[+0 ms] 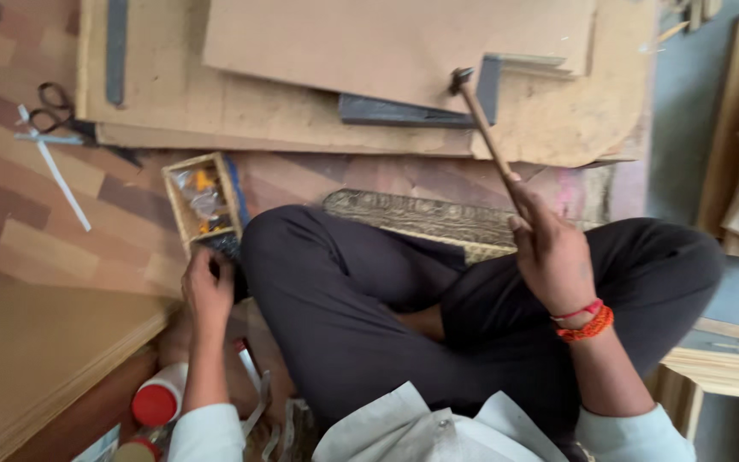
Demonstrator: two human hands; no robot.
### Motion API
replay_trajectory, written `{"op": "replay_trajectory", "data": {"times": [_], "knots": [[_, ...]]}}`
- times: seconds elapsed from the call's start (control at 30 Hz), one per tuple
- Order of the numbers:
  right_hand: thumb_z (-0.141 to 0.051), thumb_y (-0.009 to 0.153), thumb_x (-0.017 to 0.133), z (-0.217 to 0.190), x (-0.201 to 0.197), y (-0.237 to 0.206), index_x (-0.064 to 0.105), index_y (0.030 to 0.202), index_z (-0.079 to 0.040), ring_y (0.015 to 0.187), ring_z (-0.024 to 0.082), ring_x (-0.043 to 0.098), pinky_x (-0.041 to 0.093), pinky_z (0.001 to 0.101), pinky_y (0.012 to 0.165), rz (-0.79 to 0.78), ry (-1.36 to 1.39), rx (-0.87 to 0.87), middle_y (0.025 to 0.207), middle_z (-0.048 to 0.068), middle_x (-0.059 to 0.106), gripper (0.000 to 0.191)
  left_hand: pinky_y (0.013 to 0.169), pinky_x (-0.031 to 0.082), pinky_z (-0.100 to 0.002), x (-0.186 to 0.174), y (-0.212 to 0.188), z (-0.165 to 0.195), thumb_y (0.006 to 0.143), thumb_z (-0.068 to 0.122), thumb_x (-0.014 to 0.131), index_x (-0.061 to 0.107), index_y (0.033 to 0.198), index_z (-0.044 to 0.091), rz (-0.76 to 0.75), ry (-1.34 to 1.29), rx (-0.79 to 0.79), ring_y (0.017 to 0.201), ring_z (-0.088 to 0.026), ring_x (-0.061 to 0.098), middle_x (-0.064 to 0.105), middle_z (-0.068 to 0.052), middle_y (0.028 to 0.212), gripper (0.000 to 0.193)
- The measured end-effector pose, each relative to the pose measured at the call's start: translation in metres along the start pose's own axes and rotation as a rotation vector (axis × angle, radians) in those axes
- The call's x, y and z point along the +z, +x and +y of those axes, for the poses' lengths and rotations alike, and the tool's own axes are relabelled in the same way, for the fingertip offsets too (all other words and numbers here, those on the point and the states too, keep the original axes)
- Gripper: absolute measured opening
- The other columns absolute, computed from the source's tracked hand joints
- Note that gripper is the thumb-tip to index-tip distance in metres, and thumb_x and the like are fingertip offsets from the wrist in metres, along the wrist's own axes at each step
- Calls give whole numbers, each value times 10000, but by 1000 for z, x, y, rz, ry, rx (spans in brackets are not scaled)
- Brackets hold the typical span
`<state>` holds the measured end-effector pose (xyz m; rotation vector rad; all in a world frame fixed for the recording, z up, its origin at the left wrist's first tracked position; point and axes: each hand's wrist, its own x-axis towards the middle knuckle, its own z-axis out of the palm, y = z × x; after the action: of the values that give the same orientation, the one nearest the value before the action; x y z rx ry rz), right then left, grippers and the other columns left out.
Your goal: The person hammers nails into a rectangular wooden frame using a hammer and a metal block as an anvil. They repeatedly pick up nails, position them on the frame, and strike them to secure the joints. The person also flips the frame to work on different sides and briefly handles a separate wooden frame piece.
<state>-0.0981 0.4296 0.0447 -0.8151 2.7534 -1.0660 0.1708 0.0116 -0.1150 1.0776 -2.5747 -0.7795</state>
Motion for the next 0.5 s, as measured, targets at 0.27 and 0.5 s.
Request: {"op": "replay_trajectory", "data": {"times": [0.27, 0.5], "knots": [[-54, 1007, 625, 4, 5, -5, 551, 1477, -112, 875, 376, 721, 561, 424, 755, -6, -55, 57, 1069, 218, 719, 479, 843, 544, -243, -18, 66, 79, 989, -30, 702, 654, 1095, -5, 59, -587, 64, 911, -85, 651, 685, -40, 1003, 119], [-33, 999, 625, 5, 13, -14, 529, 1502, -99, 941, 386, 716, 559, 425, 775, 17, -59, 38, 1104, 222, 716, 516, 876, 521, -377, 89, 118, 272, 991, 22, 682, 612, 958, 82, -89, -492, 686, 937, -222, 654, 646, -47, 931, 98]]}}
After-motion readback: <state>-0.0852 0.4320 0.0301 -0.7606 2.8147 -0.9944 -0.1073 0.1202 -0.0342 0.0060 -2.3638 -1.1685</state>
